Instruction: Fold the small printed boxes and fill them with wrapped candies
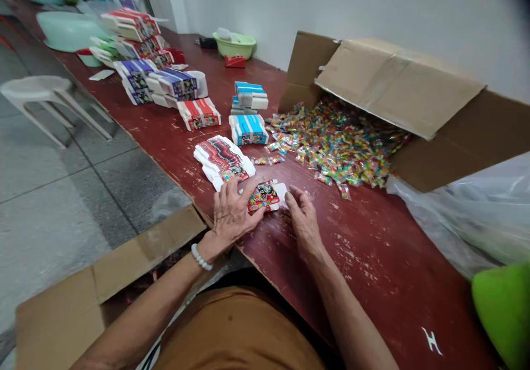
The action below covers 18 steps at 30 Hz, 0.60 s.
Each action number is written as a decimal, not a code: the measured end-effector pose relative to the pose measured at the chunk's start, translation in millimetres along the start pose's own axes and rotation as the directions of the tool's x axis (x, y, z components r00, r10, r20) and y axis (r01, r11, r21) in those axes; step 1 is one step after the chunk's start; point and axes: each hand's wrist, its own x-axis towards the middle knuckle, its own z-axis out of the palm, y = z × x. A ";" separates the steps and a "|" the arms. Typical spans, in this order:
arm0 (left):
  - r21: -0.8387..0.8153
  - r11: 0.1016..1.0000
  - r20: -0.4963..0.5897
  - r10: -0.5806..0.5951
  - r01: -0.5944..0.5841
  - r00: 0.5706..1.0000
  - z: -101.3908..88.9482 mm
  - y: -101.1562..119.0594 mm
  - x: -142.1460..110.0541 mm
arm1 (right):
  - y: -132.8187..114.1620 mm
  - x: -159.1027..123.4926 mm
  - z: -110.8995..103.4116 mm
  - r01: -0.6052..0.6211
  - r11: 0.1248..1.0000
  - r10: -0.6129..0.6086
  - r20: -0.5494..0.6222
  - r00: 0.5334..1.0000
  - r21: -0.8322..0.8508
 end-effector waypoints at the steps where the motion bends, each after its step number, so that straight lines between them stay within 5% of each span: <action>1: -0.042 0.999 0.008 0.001 -0.001 1.000 -3.8 1.1 -1.8 | -3.9 1.1 4.0 -0.045 0.993 0.044 0.010 0.999 0.110; 3: -0.211 0.977 0.082 -0.025 0.042 0.996 -14.0 1.6 -6.8 | -11.0 2.1 6.8 -0.096 0.968 0.095 0.014 0.995 0.234; 5: -0.496 0.842 0.297 -0.064 0.211 0.953 -26.5 0.0 -13.9 | -19.2 -1.2 5.0 -0.114 0.961 0.104 0.053 0.993 0.251; 8: -0.712 0.337 0.686 0.150 0.616 0.712 -42.6 -4.1 -27.0 | -33.6 -14.0 2.4 -0.086 0.973 0.048 0.176 0.983 0.213; 10: -0.608 0.015 0.726 0.414 0.793 0.549 -47.3 -5.9 -35.8 | -40.8 -23.6 4.1 -0.047 0.986 0.006 0.246 0.969 0.163; 11: -0.533 -0.096 0.703 0.504 0.841 0.502 -47.5 -6.3 -39.9 | -43.0 -27.7 5.8 -0.022 0.991 -0.015 0.277 0.961 0.129; 14: -0.411 -0.261 0.690 0.537 0.873 0.486 -41.3 -6.7 -49.2 | -44.1 -36.5 11.0 0.168 0.985 -0.149 0.285 0.947 -0.043; 18: -0.565 -0.154 0.716 0.397 0.811 0.574 -30.5 -6.8 -52.6 | -43.4 -44.2 13.2 0.544 0.745 -0.480 0.256 0.839 -0.387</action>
